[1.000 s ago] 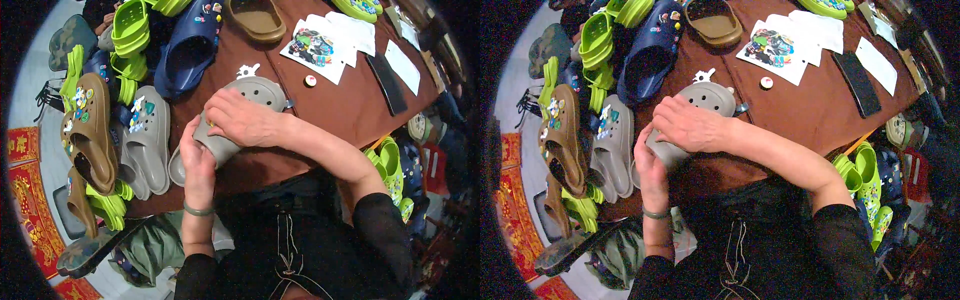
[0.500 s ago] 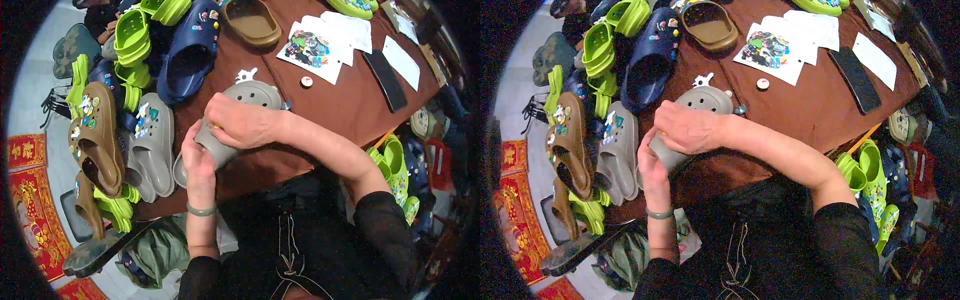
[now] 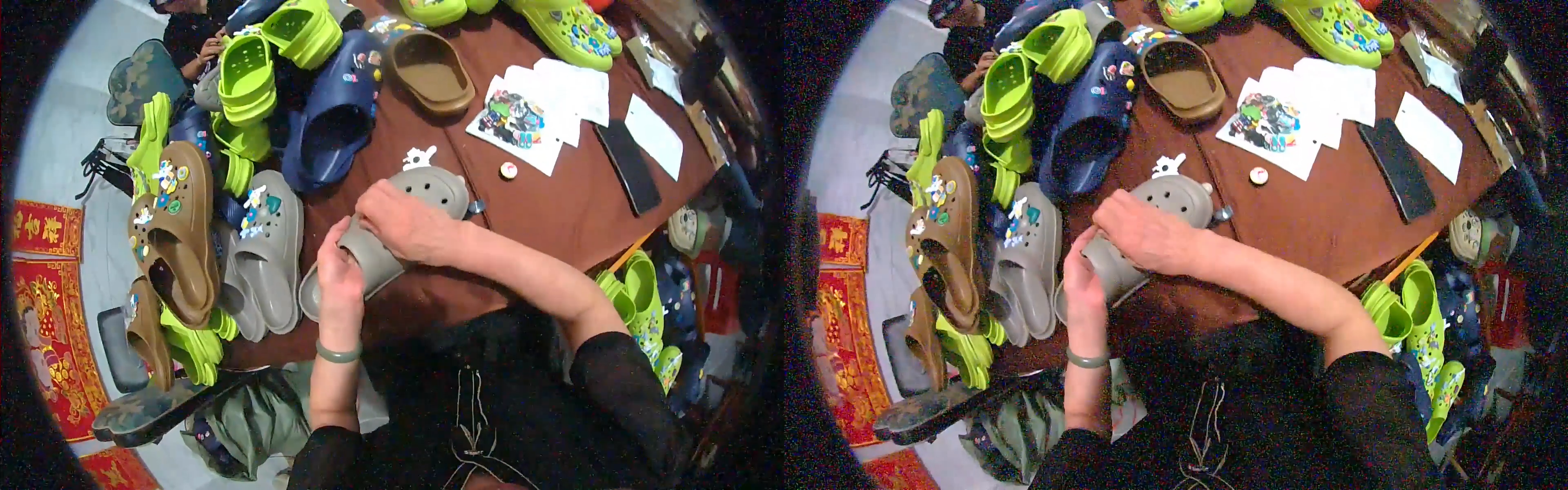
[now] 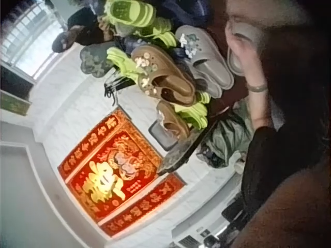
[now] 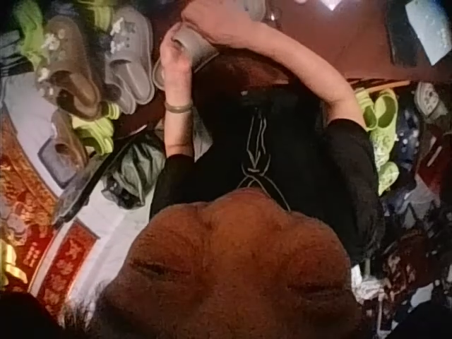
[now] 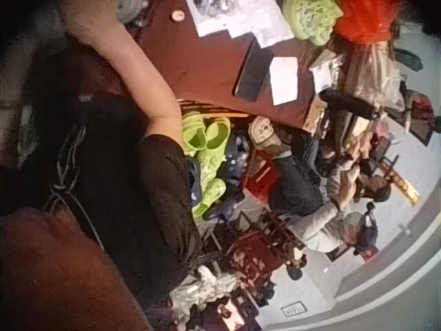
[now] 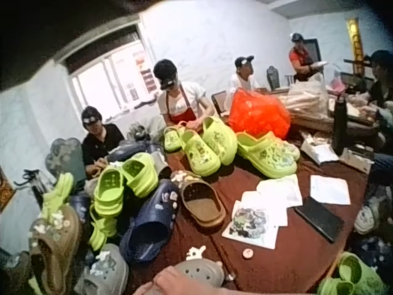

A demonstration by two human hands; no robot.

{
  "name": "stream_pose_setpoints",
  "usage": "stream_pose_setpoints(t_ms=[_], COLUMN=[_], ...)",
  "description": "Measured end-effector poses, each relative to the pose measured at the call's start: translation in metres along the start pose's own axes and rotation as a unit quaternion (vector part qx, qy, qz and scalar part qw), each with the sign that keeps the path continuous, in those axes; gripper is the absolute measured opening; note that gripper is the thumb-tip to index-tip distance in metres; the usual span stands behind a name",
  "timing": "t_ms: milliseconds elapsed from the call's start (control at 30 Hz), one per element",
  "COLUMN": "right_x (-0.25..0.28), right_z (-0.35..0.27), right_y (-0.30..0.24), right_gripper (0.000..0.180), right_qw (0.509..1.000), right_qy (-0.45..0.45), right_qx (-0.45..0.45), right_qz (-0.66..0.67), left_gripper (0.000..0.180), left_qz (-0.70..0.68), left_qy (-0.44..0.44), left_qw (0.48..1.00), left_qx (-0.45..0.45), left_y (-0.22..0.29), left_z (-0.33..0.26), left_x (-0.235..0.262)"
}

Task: Attaching decorative charms to the holes of plastic clogs.

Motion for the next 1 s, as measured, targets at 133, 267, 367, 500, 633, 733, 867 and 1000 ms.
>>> stream_pose_setpoints(t_ms=[133, 267, 367, 500, 633, 733, 867, 1000], right_x=[-0.002, 0.003, 0.01, 0.005, 0.007, 0.01, 0.008, 0.012], right_z=[0.0, 0.0, 0.002, 0.003, 0.006, 0.004, 0.009, 0.011], right_y=[0.004, 0.001, 0.001, -0.001, -0.005, -0.003, 0.001, 0.0], right_gripper=[0.022, 0.022, 0.022, 0.019, 0.019, 0.021, 0.025, 0.026], right_qw=[0.994, 0.996, 0.993, 0.995, 0.995, 0.996, 0.992, 0.992], right_qy=[-0.012, 0.015, -0.012, 0.013, 0.023, 0.031, 0.033, 0.03], right_qx=[-0.075, -0.083, -0.115, -0.083, -0.082, -0.071, -0.117, -0.123], right_qz=[0.082, -0.032, -0.011, -0.05, -0.049, -0.035, -0.033, -0.023], left_gripper=[0.03, 0.032, 0.035, 0.032, 0.034, 0.036, 0.037, 0.04], left_qz=[0.013, 0.022, 0.1, 0.145, 0.008, -0.132, -0.124, -0.117], left_qy=[0.023, 0.002, -0.2, -0.123, -0.105, -0.117, -0.089, -0.098], left_qw=[1.0, 1.0, 0.957, 0.974, 0.994, 0.978, 0.984, 0.986], left_qx=[0.009, -0.021, -0.186, -0.126, -0.041, 0.113, 0.094, 0.069], left_y=[0.001, 0.001, 0.0, -0.004, -0.008, -0.011, 0.006, 0.007], left_z=[0.0, -0.006, -0.027, -0.013, -0.001, 0.023, 0.009, 0.007], left_x=[0.001, -0.002, -0.004, 0.012, 0.012, 0.02, 0.003, -0.002])
Point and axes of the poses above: each hand's wrist, its own z-axis towards the middle knuckle, its own x-axis out of the back of the hand, y = z × x, the point moved 1 cm from there along z, towards the middle knuckle
